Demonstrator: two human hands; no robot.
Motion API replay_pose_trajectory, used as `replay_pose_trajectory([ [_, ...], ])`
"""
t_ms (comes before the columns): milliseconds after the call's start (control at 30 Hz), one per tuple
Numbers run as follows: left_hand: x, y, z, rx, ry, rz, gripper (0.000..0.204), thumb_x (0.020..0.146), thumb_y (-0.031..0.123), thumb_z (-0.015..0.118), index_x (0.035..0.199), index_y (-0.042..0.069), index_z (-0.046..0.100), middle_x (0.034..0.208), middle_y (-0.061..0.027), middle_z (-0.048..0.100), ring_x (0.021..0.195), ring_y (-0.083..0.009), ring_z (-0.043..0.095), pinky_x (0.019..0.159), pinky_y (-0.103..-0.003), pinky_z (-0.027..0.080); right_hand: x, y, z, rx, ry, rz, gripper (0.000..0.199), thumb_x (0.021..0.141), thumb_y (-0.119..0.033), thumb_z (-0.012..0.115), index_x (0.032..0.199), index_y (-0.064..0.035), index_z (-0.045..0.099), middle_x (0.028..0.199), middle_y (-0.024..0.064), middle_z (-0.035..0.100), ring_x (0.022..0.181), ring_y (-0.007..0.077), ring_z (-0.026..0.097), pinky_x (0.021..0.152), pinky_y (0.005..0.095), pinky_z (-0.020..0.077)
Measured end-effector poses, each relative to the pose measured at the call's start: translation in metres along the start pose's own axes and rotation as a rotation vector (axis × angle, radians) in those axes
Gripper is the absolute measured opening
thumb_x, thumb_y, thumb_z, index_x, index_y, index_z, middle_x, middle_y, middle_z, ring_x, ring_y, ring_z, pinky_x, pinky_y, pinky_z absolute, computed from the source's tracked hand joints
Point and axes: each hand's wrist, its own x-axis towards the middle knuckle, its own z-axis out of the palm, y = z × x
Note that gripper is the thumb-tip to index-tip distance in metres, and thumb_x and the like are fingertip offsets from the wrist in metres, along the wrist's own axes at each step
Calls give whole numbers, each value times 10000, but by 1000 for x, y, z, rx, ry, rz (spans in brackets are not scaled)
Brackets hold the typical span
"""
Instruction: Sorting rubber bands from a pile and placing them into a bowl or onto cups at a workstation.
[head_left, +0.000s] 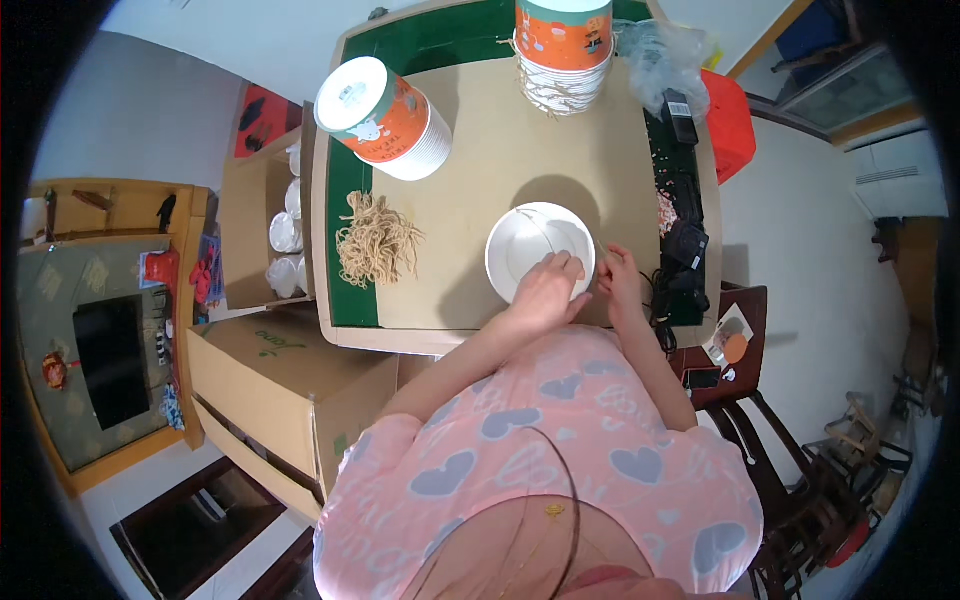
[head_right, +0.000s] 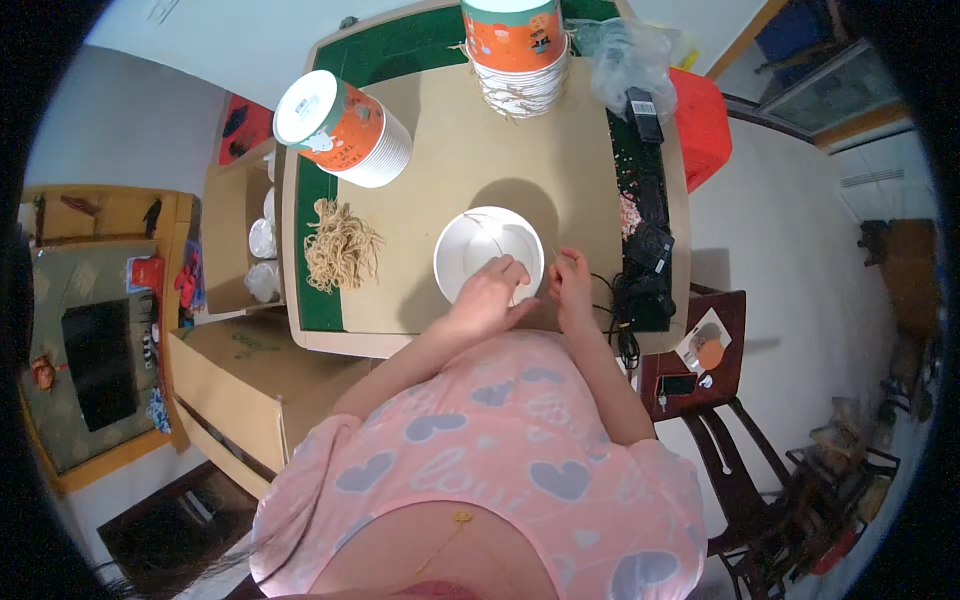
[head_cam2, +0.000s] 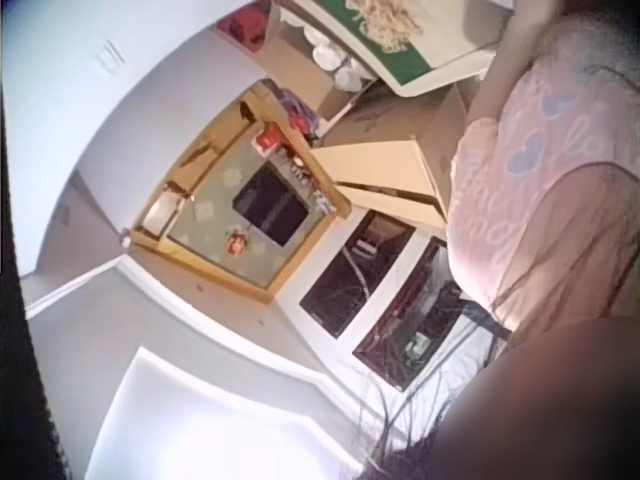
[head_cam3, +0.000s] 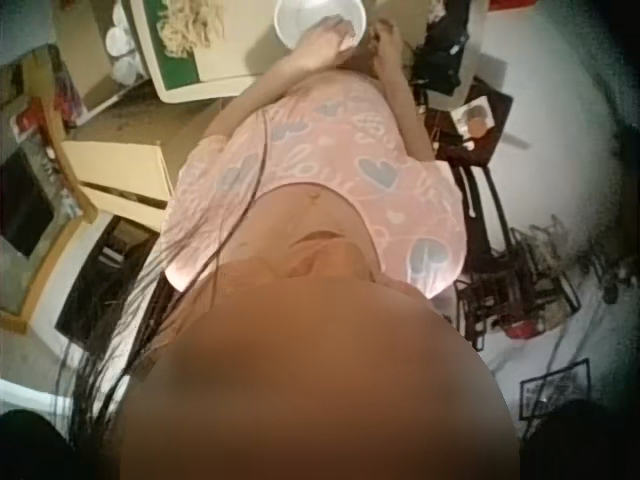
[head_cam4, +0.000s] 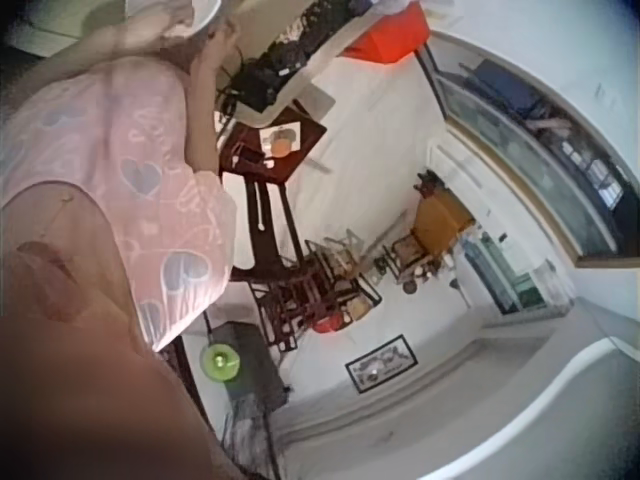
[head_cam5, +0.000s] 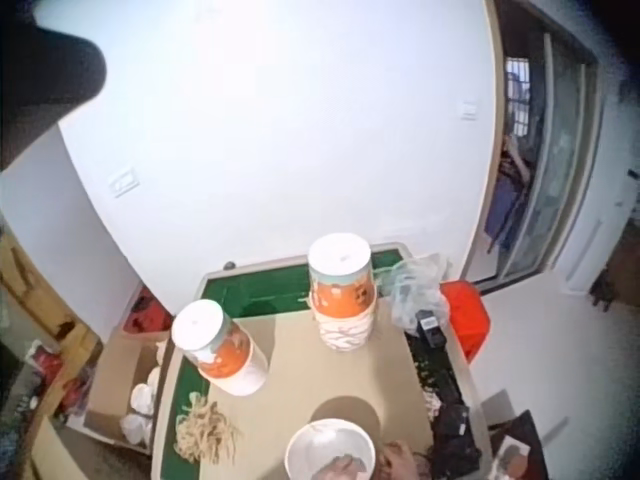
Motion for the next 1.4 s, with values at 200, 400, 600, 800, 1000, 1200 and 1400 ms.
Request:
replay_pose_trajectory([
  [200, -12, -52, -13, -221, 48, -332, 178, 762, 19, 599, 936, 12, 562, 800, -152, 626, 717, -299, 618, 654, -360, 495, -3, -3, 54, -143, -106, -207, 330, 859, -124, 539, 1156, -45, 418, 729, 15, 604, 563, 55, 454, 455, 193, 320],
  [400, -27, -103, -73, -580, 134, -474, 141, 804, -47, 579, 942, -29, 606, 817, -54, 645, 753, -95, 600, 675, -245, 487, -13, 2, 123, -389, -283, -283, 105, 872, -132, 584, 888, -27, 585, 705, -20, 566, 592, 32, 463, 537, 190, 362],
  [600, -44, -126, -81, -777, 208, -529, 197, 809, -49, 576, 1001, -24, 613, 886, -70, 655, 816, -114, 611, 748, -246, 493, -2, 22, 159, -541, -324, -456, 106, 860, -129, 608, 855, -23, 596, 696, -48, 520, 631, 31, 463, 574, 197, 383],
  [800, -47, -136, -93, -879, 169, -541, 335, 796, -95, 531, 1119, -22, 579, 995, -78, 640, 901, -118, 598, 793, -254, 478, 3, 33, 164, -436, -346, -398, 109, 858, -128, 611, 875, -21, 594, 750, -26, 556, 688, 47, 494, 641, 205, 414],
  [1000, -52, -141, -95, -962, 67, -390, 523, 750, -158, 446, 1247, 1, 488, 1101, -106, 604, 981, -144, 577, 862, -268, 453, 1, 36, 170, -439, -335, -425, 113, 856, -131, 616, 886, -23, 602, 808, -10, 574, 764, 70, 513, 705, 230, 426],
  [1200, -58, -145, -95, -535, 31, -519, 449, 746, -110, 521, 1168, 44, 531, 930, -94, 649, 788, -119, 589, 695, -255, 469, 5, 43, 168, -467, -343, -378, 105, 855, -134, 615, 876, -33, 601, 800, -19, 558, 748, 69, 506, 685, 224, 416],
  [1400, -69, -139, -106, -855, 101, -495, 403, 777, -151, 505, 1145, 3, 563, 953, -42, 636, 805, -77, 579, 716, -208, 464, 1, 48, 173, -529, -399, -409, 89, 855, -111, 610, 832, -38, 566, 753, -48, 517, 684, 38, 470, 628, 194, 390],
])
